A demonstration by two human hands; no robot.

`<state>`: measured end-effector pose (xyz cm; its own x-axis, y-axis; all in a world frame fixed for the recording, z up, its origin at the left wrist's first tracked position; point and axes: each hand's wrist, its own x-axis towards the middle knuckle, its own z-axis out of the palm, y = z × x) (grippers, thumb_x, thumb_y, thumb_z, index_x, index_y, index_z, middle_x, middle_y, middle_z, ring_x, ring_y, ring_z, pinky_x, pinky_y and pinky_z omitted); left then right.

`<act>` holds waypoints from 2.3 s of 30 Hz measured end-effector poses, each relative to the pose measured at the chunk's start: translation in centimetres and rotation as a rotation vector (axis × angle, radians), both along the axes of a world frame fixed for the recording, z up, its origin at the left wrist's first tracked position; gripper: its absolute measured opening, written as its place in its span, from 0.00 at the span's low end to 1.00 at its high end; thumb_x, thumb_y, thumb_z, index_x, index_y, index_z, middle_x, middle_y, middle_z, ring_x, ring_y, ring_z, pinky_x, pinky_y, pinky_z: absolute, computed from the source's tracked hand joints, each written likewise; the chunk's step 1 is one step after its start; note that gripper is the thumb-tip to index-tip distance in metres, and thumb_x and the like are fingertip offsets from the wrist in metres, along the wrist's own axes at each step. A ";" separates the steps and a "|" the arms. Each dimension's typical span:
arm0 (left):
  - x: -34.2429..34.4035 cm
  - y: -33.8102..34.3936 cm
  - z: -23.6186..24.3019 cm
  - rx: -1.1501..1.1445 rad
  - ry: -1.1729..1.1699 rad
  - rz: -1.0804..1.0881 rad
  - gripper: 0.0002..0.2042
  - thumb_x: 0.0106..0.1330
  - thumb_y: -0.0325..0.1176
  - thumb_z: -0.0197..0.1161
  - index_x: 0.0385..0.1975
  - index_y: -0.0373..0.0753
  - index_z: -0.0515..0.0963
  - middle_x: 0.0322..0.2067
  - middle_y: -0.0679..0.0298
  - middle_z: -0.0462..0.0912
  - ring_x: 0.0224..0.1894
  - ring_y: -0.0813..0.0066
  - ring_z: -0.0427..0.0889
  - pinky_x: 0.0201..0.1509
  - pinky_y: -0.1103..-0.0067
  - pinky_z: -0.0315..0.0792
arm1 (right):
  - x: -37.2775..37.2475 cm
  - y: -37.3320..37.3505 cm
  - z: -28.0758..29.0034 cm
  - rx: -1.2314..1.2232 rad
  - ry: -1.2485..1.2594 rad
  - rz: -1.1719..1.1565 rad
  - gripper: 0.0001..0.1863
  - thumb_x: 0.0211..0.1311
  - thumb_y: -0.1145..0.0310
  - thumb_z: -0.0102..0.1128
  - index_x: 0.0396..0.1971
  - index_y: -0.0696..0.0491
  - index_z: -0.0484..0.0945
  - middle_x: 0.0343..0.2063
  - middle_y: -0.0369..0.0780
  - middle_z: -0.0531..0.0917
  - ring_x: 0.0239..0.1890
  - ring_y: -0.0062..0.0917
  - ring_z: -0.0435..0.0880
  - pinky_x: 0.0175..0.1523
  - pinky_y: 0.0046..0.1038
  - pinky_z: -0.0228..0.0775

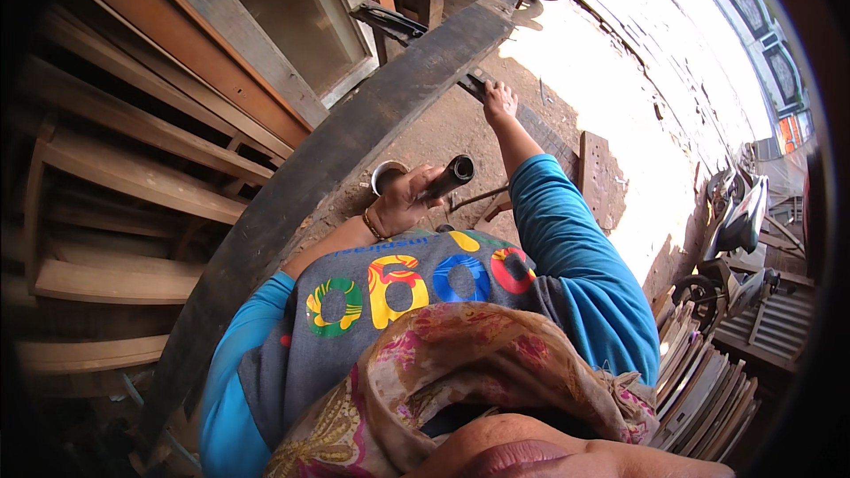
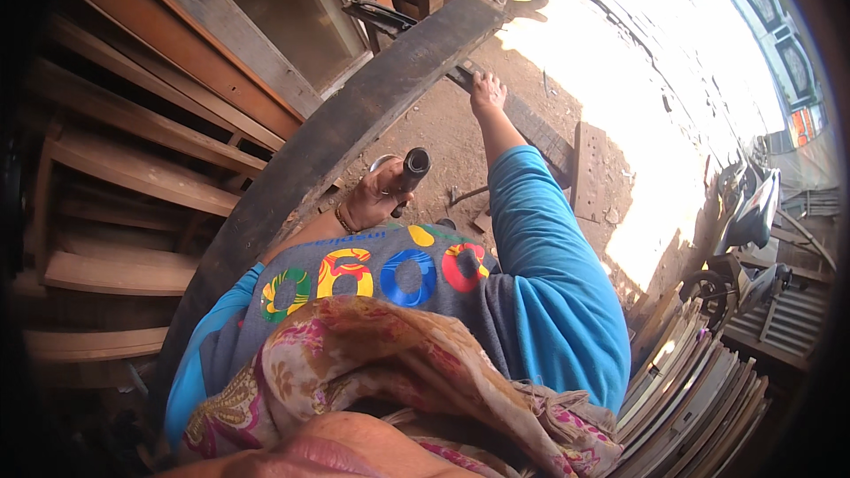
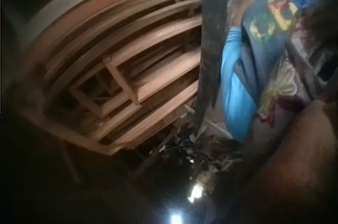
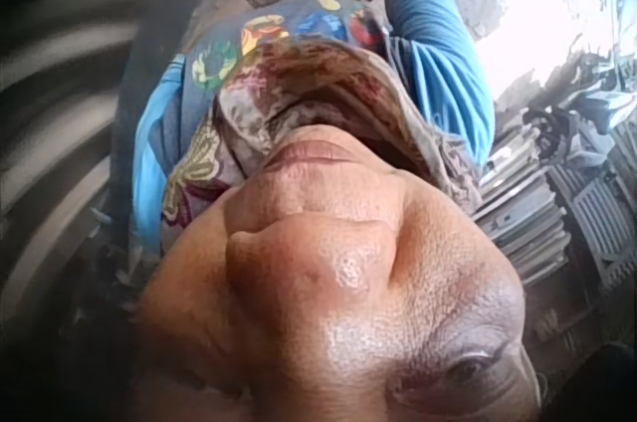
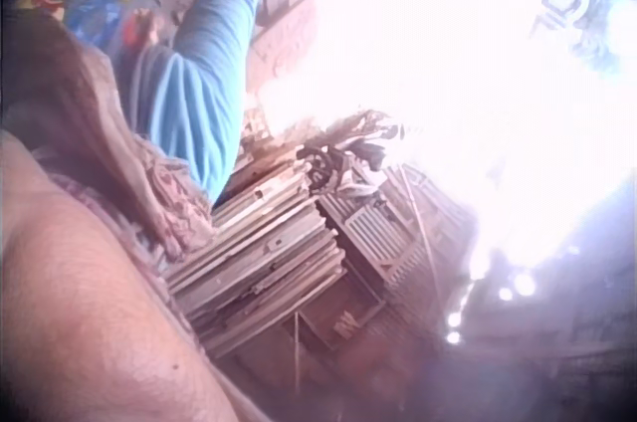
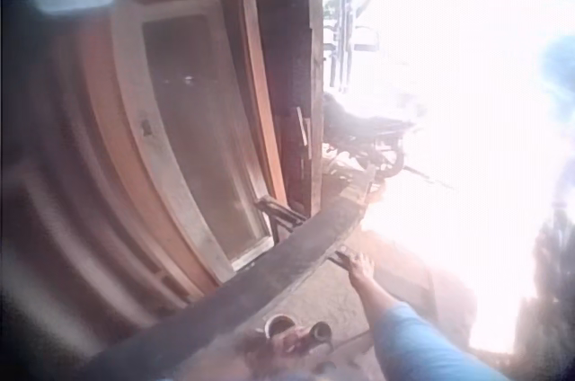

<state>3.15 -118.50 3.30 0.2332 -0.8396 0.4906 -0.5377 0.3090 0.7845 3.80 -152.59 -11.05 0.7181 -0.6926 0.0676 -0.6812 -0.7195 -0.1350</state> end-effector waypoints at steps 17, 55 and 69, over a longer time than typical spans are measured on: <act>1.1 2.9 -1.8 0.116 -0.251 0.006 0.21 0.51 0.28 0.67 0.47 0.41 0.72 0.41 0.59 0.78 0.45 0.60 0.78 0.48 0.69 0.72 | -11.1 22.2 -0.5 2.164 -0.331 -0.170 0.13 0.64 0.55 0.49 0.27 0.47 0.74 0.16 0.34 0.77 0.13 0.19 0.72 0.21 0.22 0.68; -1.6 58.5 -8.6 -1.067 1.329 1.829 0.51 0.48 0.78 0.48 0.67 0.47 0.51 0.63 0.54 0.60 0.62 0.54 0.63 0.59 0.55 0.62 | 6.8 22.6 -3.8 1.909 -1.146 -0.328 0.38 0.51 0.44 0.65 0.56 0.51 0.62 0.38 0.36 0.76 0.25 0.24 0.75 0.29 0.21 0.75; -2.6 60.1 -16.8 -1.261 1.590 1.990 0.48 0.55 0.75 0.41 0.60 0.32 0.60 0.50 0.53 0.68 0.39 0.64 0.70 0.49 0.64 0.69 | 5.3 19.3 -2.7 1.823 -0.955 -0.299 0.31 0.53 0.44 0.63 0.51 0.49 0.68 0.32 0.34 0.77 0.21 0.21 0.73 0.24 0.20 0.71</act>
